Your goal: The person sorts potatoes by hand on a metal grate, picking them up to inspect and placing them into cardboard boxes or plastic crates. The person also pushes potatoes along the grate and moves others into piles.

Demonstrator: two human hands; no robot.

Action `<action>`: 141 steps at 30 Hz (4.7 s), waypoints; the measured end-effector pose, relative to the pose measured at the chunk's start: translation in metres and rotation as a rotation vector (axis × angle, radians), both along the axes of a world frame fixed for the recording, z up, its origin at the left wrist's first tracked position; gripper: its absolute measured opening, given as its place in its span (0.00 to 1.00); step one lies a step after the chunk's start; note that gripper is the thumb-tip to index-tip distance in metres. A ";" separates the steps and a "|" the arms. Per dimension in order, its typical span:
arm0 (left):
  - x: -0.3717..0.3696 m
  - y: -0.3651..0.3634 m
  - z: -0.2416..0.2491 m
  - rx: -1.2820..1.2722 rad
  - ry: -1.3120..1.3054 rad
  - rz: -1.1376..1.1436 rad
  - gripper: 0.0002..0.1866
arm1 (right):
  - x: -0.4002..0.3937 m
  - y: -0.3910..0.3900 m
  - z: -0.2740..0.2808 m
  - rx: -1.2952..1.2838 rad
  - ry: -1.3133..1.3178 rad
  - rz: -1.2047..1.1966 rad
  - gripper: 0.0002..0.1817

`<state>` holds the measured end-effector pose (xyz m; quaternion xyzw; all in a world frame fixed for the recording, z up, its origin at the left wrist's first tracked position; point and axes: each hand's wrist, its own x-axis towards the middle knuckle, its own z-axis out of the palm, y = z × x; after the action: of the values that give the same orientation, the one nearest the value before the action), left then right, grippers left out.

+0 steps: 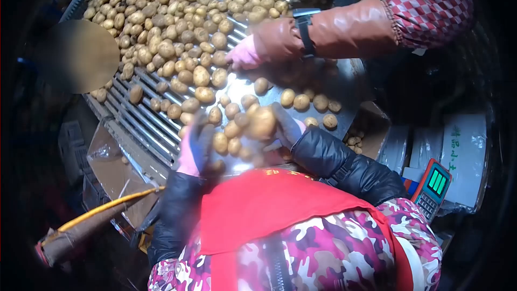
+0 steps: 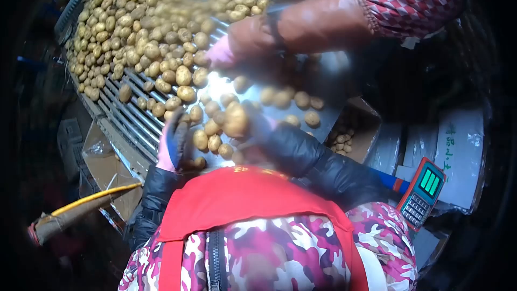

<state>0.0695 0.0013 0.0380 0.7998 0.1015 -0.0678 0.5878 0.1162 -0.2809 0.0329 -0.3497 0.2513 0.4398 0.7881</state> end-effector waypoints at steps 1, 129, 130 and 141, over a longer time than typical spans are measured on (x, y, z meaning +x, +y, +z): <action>-0.012 -0.020 0.031 -0.732 0.280 0.050 0.36 | 0.002 0.013 0.027 -0.010 -0.001 0.068 0.26; -0.036 -0.123 0.014 0.346 -0.322 -0.971 0.22 | -0.120 -0.245 -0.045 -0.493 0.110 -0.824 0.35; -0.044 -0.104 0.003 0.367 -0.361 -0.940 0.22 | -0.114 -0.231 -0.036 -0.523 -0.070 -0.621 0.33; -0.108 -0.030 -0.006 0.417 -0.431 -0.560 0.19 | -0.038 -0.008 -0.038 -1.364 -1.357 1.050 0.38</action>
<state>-0.0386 -0.0287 0.0316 0.8945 -0.2340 -0.0338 0.3796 0.0785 -0.2886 -0.0051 -0.9453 -0.2247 0.2053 0.1177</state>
